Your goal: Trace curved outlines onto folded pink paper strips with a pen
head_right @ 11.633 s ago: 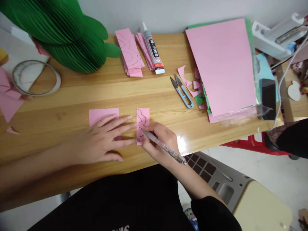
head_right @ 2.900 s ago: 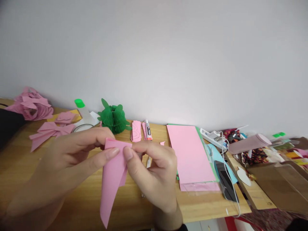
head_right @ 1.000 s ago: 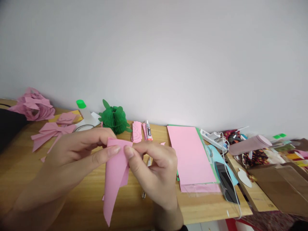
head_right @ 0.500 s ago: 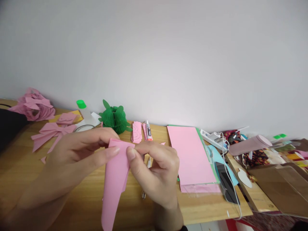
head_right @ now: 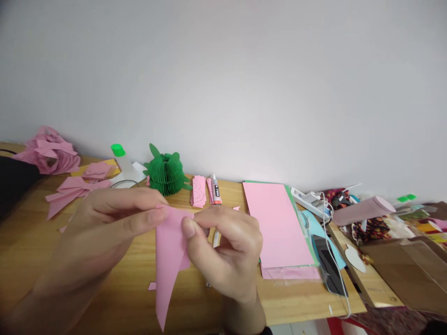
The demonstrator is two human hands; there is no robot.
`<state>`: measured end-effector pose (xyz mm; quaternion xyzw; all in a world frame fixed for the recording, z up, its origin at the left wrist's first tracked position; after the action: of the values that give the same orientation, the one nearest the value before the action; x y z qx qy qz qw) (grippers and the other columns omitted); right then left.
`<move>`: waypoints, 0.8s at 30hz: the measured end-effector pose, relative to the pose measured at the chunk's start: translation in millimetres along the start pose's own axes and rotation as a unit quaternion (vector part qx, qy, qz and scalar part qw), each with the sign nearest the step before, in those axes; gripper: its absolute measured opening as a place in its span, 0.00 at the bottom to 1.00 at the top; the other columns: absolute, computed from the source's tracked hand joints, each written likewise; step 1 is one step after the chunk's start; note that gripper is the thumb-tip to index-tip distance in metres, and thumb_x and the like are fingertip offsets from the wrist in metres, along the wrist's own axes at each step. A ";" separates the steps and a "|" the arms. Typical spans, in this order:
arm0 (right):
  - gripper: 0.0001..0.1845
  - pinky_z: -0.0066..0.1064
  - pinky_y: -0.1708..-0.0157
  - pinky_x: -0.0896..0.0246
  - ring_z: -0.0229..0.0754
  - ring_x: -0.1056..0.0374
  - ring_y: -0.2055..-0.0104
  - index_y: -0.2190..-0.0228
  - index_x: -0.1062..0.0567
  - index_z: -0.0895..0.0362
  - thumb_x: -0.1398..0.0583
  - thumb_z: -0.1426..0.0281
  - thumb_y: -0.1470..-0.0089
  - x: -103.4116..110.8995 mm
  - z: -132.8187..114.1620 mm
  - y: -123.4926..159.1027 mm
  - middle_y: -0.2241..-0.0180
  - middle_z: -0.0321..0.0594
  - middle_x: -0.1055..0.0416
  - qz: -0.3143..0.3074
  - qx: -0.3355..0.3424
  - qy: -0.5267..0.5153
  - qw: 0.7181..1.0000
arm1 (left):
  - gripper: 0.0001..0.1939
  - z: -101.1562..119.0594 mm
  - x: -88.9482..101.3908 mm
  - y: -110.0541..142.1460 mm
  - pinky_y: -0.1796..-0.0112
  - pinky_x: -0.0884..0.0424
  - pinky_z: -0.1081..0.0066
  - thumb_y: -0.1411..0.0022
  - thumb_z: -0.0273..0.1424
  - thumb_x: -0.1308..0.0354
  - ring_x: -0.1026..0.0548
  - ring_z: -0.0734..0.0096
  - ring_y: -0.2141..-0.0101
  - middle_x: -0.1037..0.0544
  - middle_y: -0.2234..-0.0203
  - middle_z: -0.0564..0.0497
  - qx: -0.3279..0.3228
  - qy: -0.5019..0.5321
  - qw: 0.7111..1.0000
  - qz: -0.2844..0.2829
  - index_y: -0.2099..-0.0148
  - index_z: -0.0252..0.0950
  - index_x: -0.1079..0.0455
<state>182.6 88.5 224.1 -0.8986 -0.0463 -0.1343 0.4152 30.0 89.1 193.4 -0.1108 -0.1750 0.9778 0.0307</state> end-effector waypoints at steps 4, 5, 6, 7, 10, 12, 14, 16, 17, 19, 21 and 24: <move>0.07 0.28 0.84 0.38 0.36 0.34 0.81 0.71 0.21 0.51 0.36 0.74 0.42 -0.4 -2.1 0.8 0.82 0.29 0.30 0.001 0.019 -0.017 1.000 | 0.09 -2.9 0.9 0.9 0.74 0.34 0.81 0.39 0.28 0.37 0.31 0.80 0.76 0.24 0.79 0.56 0.006 0.000 1.000 0.004 0.73 0.38 0.21; 0.08 0.27 0.84 0.38 0.35 0.34 0.81 0.71 0.21 0.51 0.36 0.75 0.43 -0.7 -1.2 1.1 0.82 0.29 0.31 -0.001 0.015 -0.024 1.000 | 0.09 -2.8 1.2 0.9 0.74 0.34 0.81 0.39 0.28 0.37 0.30 0.79 0.75 0.23 0.79 0.56 0.005 0.000 1.000 0.004 0.72 0.38 0.21; 0.08 0.27 0.84 0.39 0.34 0.35 0.82 0.71 0.22 0.51 0.36 0.75 0.43 -0.9 -0.4 1.3 0.82 0.29 0.31 -0.002 0.011 -0.032 0.999 | 0.09 -2.3 2.1 0.8 0.74 0.33 0.81 0.39 0.28 0.37 0.29 0.79 0.75 0.23 0.78 0.56 0.002 0.001 1.000 0.009 0.71 0.39 0.21; 0.08 0.27 0.84 0.39 0.33 0.36 0.82 0.72 0.22 0.52 0.36 0.76 0.43 -1.1 0.4 1.5 0.82 0.29 0.31 -0.003 0.007 -0.040 0.999 | 0.08 -1.3 3.0 0.5 0.74 0.32 0.82 0.39 0.28 0.37 0.29 0.79 0.75 0.22 0.78 0.56 -0.003 0.001 1.000 0.015 0.71 0.39 0.20; 0.08 0.26 0.83 0.40 0.33 0.36 0.81 0.73 0.23 0.54 0.36 0.77 0.44 -1.4 1.1 1.7 0.81 0.29 0.32 -0.006 0.004 -0.054 0.999 | 0.09 3.0 5.5 -0.2 0.75 0.32 0.84 0.40 0.27 0.37 0.29 0.81 0.76 0.23 0.80 0.58 -0.019 -0.010 0.999 0.040 0.73 0.39 0.21; 0.08 0.26 0.82 0.41 0.32 0.36 0.80 0.73 0.23 0.55 0.36 0.78 0.44 -1.5 0.7 1.7 0.81 0.29 0.32 -0.007 0.008 -0.055 0.998 | 0.09 6.6 6.3 -0.1 0.75 0.32 0.85 0.40 0.26 0.37 0.29 0.82 0.77 0.23 0.80 0.59 -0.034 -0.027 0.997 0.058 0.73 0.39 0.22; 0.08 0.26 0.82 0.41 0.32 0.37 0.80 0.73 0.23 0.55 0.36 0.79 0.45 -2.5 0.8 2.0 0.81 0.29 0.32 -0.009 0.012 -0.059 0.998 | 0.09 10.1 7.0 1.2 0.74 0.31 0.85 0.40 0.25 0.38 0.29 0.82 0.76 0.22 0.79 0.59 -0.053 -0.048 0.995 0.075 0.73 0.39 0.22; 0.09 0.28 0.81 0.42 0.33 0.38 0.80 0.72 0.23 0.55 0.37 0.80 0.45 -3.6 0.5 2.5 0.80 0.30 0.32 -0.007 0.020 -0.070 0.997 | 0.09 12.4 7.8 3.2 0.73 0.31 0.85 0.41 0.24 0.38 0.28 0.82 0.76 0.21 0.79 0.59 -0.071 -0.062 0.992 0.089 0.73 0.38 0.22; 0.09 0.28 0.81 0.41 0.33 0.38 0.80 0.72 0.24 0.55 0.37 0.80 0.45 -3.9 0.0 2.8 0.80 0.30 0.32 -0.004 0.027 -0.076 0.997 | 0.09 12.6 8.4 4.2 0.73 0.30 0.84 0.41 0.24 0.38 0.27 0.82 0.76 0.21 0.79 0.58 -0.077 -0.063 0.991 0.094 0.73 0.38 0.22; 0.09 0.29 0.81 0.41 0.33 0.38 0.80 0.72 0.24 0.55 0.37 0.80 0.45 -4.7 -0.9 3.0 0.80 0.30 0.32 0.003 0.039 -0.086 0.996 | 0.09 10.8 9.8 5.6 0.73 0.31 0.83 0.42 0.25 0.38 0.28 0.81 0.76 0.22 0.79 0.58 -0.079 -0.059 0.990 0.100 0.73 0.39 0.22; 0.09 0.29 0.81 0.42 0.33 0.39 0.80 0.73 0.24 0.55 0.37 0.80 0.45 -6.0 -0.6 2.4 0.80 0.30 0.32 0.006 0.039 -0.094 0.995 | 0.09 7.2 10.6 6.2 0.74 0.32 0.81 0.41 0.26 0.38 0.30 0.80 0.77 0.23 0.80 0.58 -0.074 -0.050 0.991 0.101 0.74 0.40 0.22; 0.10 0.28 0.82 0.44 0.33 0.39 0.81 0.75 0.25 0.55 0.38 0.80 0.45 -8.1 0.5 0.5 0.81 0.30 0.33 0.003 0.027 -0.110 0.994 | 0.10 3.6 9.8 6.2 0.75 0.34 0.80 0.40 0.27 0.38 0.32 0.79 0.77 0.26 0.81 0.58 -0.072 -0.039 0.992 0.099 0.74 0.40 0.24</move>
<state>175.0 88.8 221.1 -0.8966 -0.0924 -0.0315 0.4319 19.5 83.1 192.5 -0.0912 -0.2346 0.9644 -0.0809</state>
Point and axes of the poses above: each hand's wrist, its own y-axis away from the middle knuckle, its own x-axis out of the back of the hand, z = x × y, the point moved 8 cm from there along -y, towards the middle knuckle
